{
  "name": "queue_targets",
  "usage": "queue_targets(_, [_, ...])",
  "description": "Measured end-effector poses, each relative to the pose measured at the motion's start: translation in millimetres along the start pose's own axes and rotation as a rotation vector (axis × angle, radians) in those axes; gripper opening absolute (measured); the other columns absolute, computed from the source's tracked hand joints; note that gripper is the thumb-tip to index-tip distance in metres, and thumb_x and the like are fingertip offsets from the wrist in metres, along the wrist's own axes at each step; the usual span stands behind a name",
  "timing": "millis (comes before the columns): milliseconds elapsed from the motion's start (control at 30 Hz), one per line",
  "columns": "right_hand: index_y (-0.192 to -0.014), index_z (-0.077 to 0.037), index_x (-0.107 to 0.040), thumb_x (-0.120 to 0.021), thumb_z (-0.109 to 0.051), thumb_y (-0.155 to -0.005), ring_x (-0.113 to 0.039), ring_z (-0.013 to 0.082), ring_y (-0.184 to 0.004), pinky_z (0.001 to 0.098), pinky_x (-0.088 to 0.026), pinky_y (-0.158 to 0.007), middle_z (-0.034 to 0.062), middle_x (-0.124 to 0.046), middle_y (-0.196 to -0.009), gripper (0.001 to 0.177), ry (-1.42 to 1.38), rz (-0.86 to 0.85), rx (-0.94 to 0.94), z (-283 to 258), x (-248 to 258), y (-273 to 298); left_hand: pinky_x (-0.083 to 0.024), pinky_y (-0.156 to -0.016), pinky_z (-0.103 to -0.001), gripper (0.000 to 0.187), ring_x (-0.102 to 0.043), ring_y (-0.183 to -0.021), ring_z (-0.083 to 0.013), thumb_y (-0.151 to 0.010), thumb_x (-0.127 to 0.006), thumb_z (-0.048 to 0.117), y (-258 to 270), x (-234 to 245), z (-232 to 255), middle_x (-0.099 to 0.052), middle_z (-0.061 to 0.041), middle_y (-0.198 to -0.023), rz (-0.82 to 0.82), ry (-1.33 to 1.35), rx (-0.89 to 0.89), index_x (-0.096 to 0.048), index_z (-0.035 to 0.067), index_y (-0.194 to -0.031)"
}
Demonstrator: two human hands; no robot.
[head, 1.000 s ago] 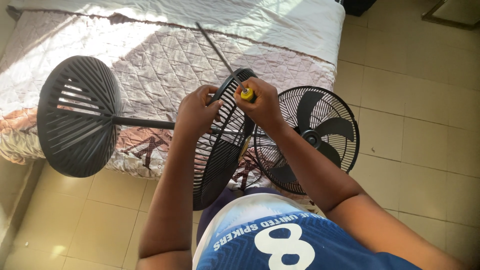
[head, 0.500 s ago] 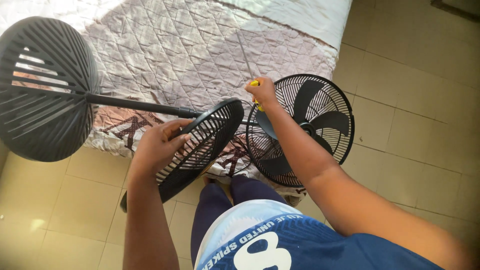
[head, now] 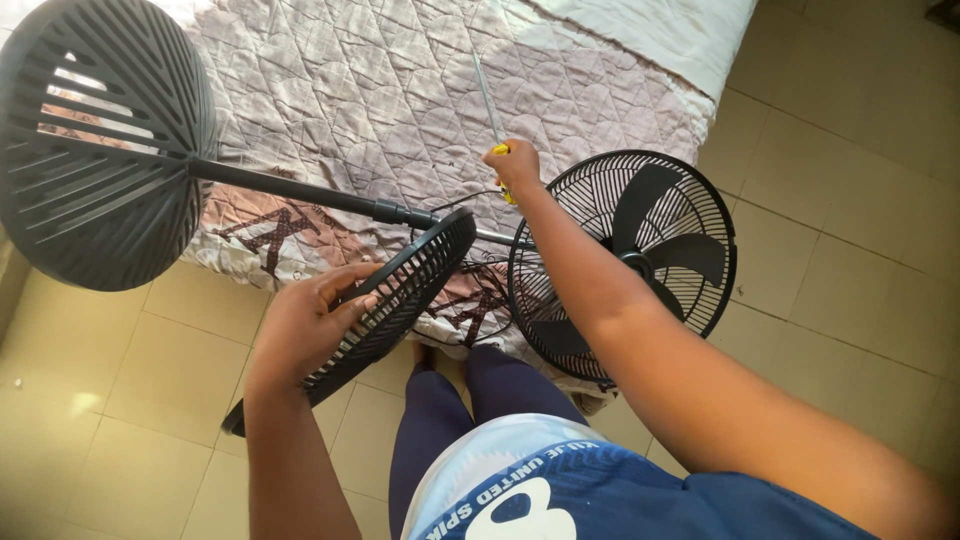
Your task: The person uses a screwdriver to remove screws from the front grill of a standing fan, then detaches the grill and places it on the bed. They proceed to remove the fan blades from the motor housing and set them aside.
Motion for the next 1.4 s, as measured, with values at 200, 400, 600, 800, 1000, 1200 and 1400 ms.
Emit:
queue_targets(200, [-0.094, -0.001, -0.071, -0.077, -0.008, -0.085, -0.062, 0.0132, -0.054, 0.0278, -0.049, -0.047, 0.0081, -0.070, -0.080, 0.013, -0.283, -0.096, 0.008, -12.4, 15.0, 30.8, -0.055, -0.072, -0.025, 0.036, -0.063, -0.081, -0.0064, -0.090, -0.071, 0.004, 4.6, 4.0, -6.2, -0.077, -0.002, -0.098, -0.051, 0.263, -0.061, -0.072, 0.003, -0.125])
queue_targets(400, [-0.105, 0.000, -0.069, -0.068, -0.001, -0.082, -0.070, 0.0132, -0.060, 0.0277, -0.053, -0.050, 0.0093, -0.077, -0.101, 0.024, -0.462, -0.150, 0.004, -46.0, 42.8, 54.0, -0.057, -0.081, -0.024, 0.038, -0.070, -0.093, -0.0071, -0.087, -0.071, 0.001, 0.6, 0.4, -7.8, -0.077, -0.005, -0.106, -0.099, 0.452, -0.104, -0.068, -0.004, -0.124])
queue_targets(600, [-0.123, 0.004, -0.071, -0.076, -0.016, -0.091, -0.059, 0.0119, -0.052, 0.0256, -0.049, -0.049, 0.0056, -0.073, -0.090, 0.038, -0.423, -0.368, -0.014, -65.8, 62.0, 102.4, -0.054, -0.077, -0.023, 0.036, -0.066, -0.089, -0.0084, -0.090, -0.070, -0.002, -4.8, 30.6, -16.2, -0.076, -0.007, -0.107, -0.087, 0.508, -0.211, -0.068, -0.006, -0.126])
queue_targets(800, [-0.129, -0.004, -0.065, -0.073, -0.032, -0.094, -0.055, 0.0098, -0.046, 0.0261, -0.048, -0.043, -0.0018, -0.056, -0.068, 0.045, -0.422, -0.445, 0.048, -120.8, 78.3, 125.5, -0.054, -0.075, -0.023, 0.034, -0.067, -0.087, -0.0100, -0.092, -0.068, -0.002, 12.3, 99.4, -19.8, -0.075, -0.008, -0.106, 0.048, 0.630, -0.327, -0.069, -0.006, -0.126])
queue_targets(1000, [-0.112, -0.003, -0.062, -0.071, -0.034, -0.096, -0.052, 0.0086, -0.043, 0.0252, -0.042, -0.042, -0.0026, -0.055, -0.065, 0.036, -0.178, -0.461, 0.203, -213.4, 107.0, 167.9, -0.054, -0.079, -0.025, 0.034, -0.068, -0.089, -0.0104, -0.089, -0.076, 0.013, 29.8, 122.4, 9.9, -0.075, -0.007, -0.102, 0.187, 0.266, -0.398, -0.071, -0.001, -0.120])
queue_targets(1200, [-0.103, -0.004, -0.065, -0.076, -0.035, -0.091, -0.050, 0.0085, -0.041, 0.0262, -0.038, -0.040, 0.0004, -0.058, -0.062, 0.035, 0.151, -0.370, 0.262, -286.0, 92.0, 213.4, -0.053, -0.076, -0.043, 0.050, -0.072, -0.077, -0.0277, -0.083, -0.075, 0.056, 8.4, 72.4, 70.5, -0.074, -0.012, -0.083, 0.286, -0.487, -0.341, -0.077, 0.009, -0.099])
queue_targets(1400, [-0.104, -0.003, -0.068, -0.077, -0.034, -0.090, -0.051, 0.0085, -0.042, 0.0253, -0.039, -0.041, 0.0025, -0.062, -0.066, 0.035, 0.242, -0.388, 0.292, -315.9, 80.9, 228.0, -0.052, -0.076, -0.043, 0.033, -0.071, -0.076, -0.0248, -0.091, -0.069, 0.043, -8.6, 33.8, 103.4, -0.074, -0.006, -0.077, 0.258, -0.458, -0.374, -0.076, 0.012, -0.102])
Point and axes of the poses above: each hand's wrist, its own y-axis away from the middle knuckle, its own x-axis out of the back of the hand, z = x × y, the point moved 6 cm from there along -y, towards the middle knuckle
